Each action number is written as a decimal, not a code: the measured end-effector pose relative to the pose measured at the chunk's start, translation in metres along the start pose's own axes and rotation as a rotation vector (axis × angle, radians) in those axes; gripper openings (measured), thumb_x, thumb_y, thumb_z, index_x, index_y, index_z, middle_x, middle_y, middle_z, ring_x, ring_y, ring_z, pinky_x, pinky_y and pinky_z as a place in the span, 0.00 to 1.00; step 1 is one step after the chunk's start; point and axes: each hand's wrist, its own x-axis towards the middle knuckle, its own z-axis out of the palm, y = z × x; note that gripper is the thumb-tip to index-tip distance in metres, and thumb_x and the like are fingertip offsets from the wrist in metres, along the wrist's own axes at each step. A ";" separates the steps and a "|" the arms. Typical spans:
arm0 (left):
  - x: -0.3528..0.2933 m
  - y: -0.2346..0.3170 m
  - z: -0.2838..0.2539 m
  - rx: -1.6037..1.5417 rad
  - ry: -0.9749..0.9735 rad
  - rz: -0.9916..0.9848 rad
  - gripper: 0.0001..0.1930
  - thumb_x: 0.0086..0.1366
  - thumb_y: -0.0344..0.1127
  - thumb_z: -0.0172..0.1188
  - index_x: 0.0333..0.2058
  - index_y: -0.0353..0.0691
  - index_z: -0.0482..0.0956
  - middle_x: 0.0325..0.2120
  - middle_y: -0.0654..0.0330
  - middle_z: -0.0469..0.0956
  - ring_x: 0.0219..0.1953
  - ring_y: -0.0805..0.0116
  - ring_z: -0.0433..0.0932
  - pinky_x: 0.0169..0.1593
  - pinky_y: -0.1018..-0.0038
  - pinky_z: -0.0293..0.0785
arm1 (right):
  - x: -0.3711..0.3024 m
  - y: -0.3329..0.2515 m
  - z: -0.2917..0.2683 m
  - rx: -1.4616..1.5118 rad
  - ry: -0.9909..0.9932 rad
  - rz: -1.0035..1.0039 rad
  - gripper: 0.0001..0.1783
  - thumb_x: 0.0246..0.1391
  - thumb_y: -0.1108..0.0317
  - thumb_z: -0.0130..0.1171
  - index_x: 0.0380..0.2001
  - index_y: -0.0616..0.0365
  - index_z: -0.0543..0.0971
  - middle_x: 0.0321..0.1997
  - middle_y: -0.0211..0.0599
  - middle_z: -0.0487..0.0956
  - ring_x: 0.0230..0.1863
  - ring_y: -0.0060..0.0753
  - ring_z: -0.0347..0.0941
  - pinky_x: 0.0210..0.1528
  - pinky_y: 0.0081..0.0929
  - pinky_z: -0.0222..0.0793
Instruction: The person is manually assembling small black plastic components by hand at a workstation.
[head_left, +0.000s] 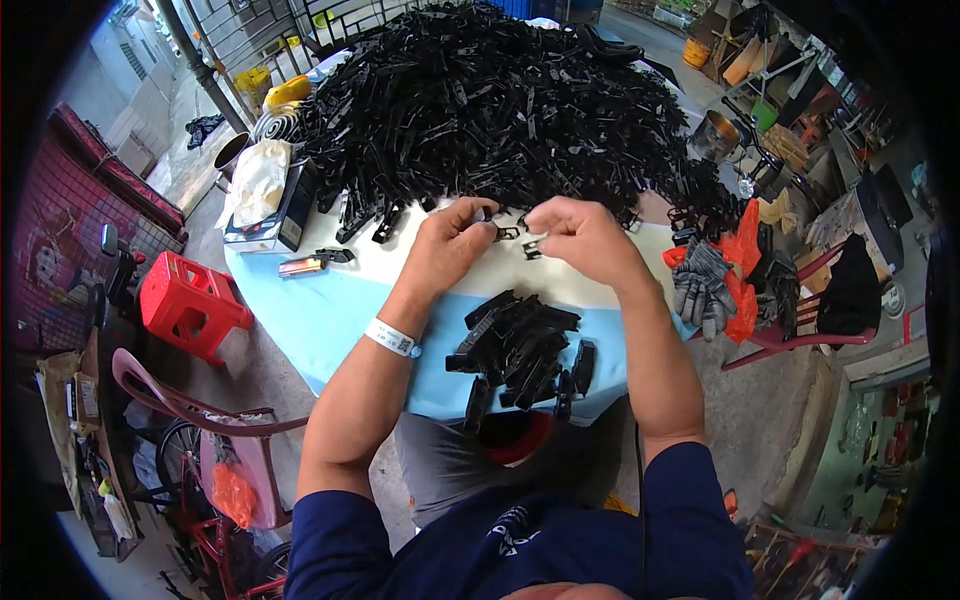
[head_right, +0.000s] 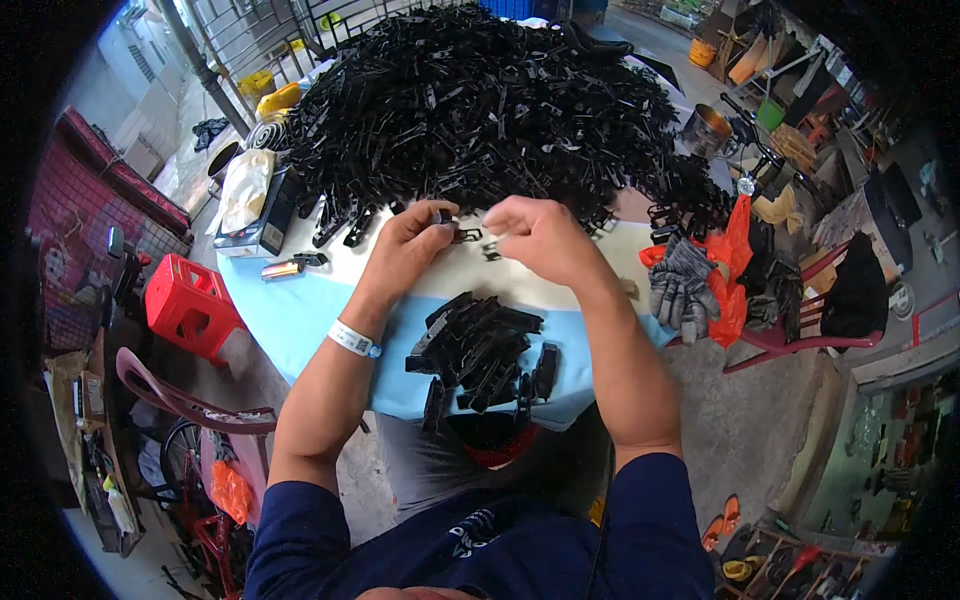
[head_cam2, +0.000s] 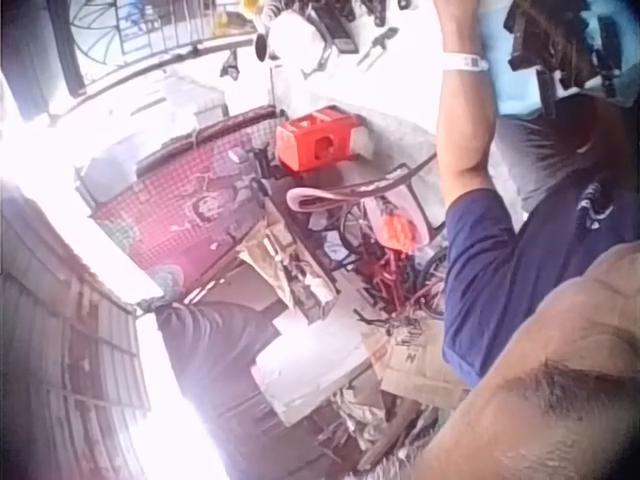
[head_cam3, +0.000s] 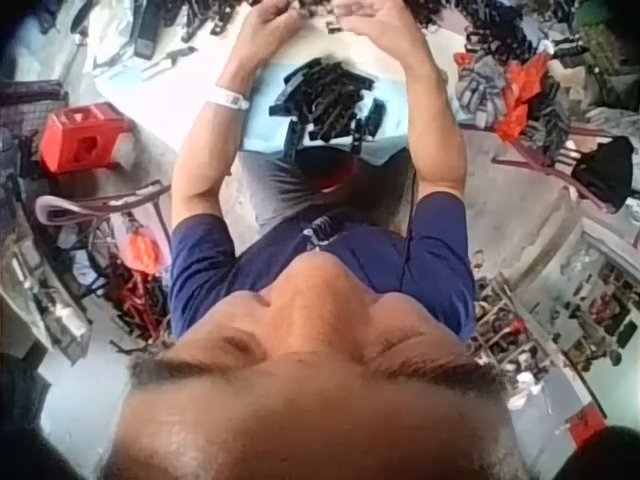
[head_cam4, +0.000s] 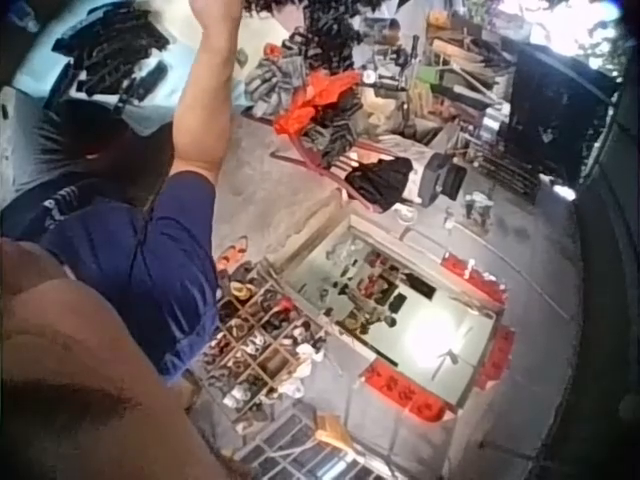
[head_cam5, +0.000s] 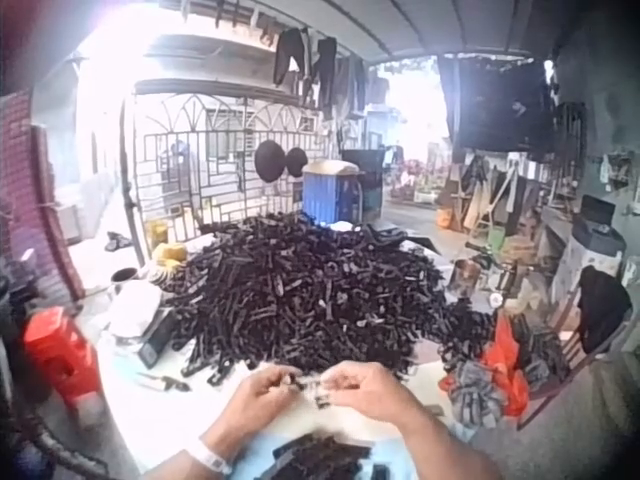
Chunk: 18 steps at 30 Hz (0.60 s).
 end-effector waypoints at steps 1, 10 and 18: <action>0.001 -0.001 0.002 -0.021 0.006 -0.007 0.14 0.67 0.32 0.58 0.49 0.36 0.80 0.33 0.68 0.78 0.35 0.82 0.73 0.39 0.82 0.70 | -0.004 -0.002 -0.003 -0.182 -0.011 0.011 0.16 0.48 0.78 0.61 0.43 0.62 0.82 0.32 0.32 0.83 0.31 0.21 0.78 0.37 0.26 0.75; -0.001 0.017 -0.002 -0.243 0.045 -0.160 0.13 0.67 0.36 0.54 0.45 0.38 0.81 0.32 0.65 0.82 0.35 0.78 0.76 0.39 0.79 0.71 | -0.009 -0.005 0.000 -0.746 -0.020 -0.282 0.18 0.47 0.73 0.62 0.45 0.58 0.82 0.41 0.43 0.84 0.42 0.47 0.82 0.48 0.36 0.78; -0.001 0.014 0.000 -0.548 -0.038 -0.127 0.14 0.69 0.35 0.51 0.47 0.37 0.81 0.34 0.63 0.82 0.37 0.76 0.79 0.41 0.77 0.72 | 0.000 -0.002 0.020 -0.185 0.164 -0.305 0.15 0.53 0.76 0.69 0.45 0.59 0.82 0.35 0.33 0.83 0.36 0.20 0.79 0.40 0.23 0.77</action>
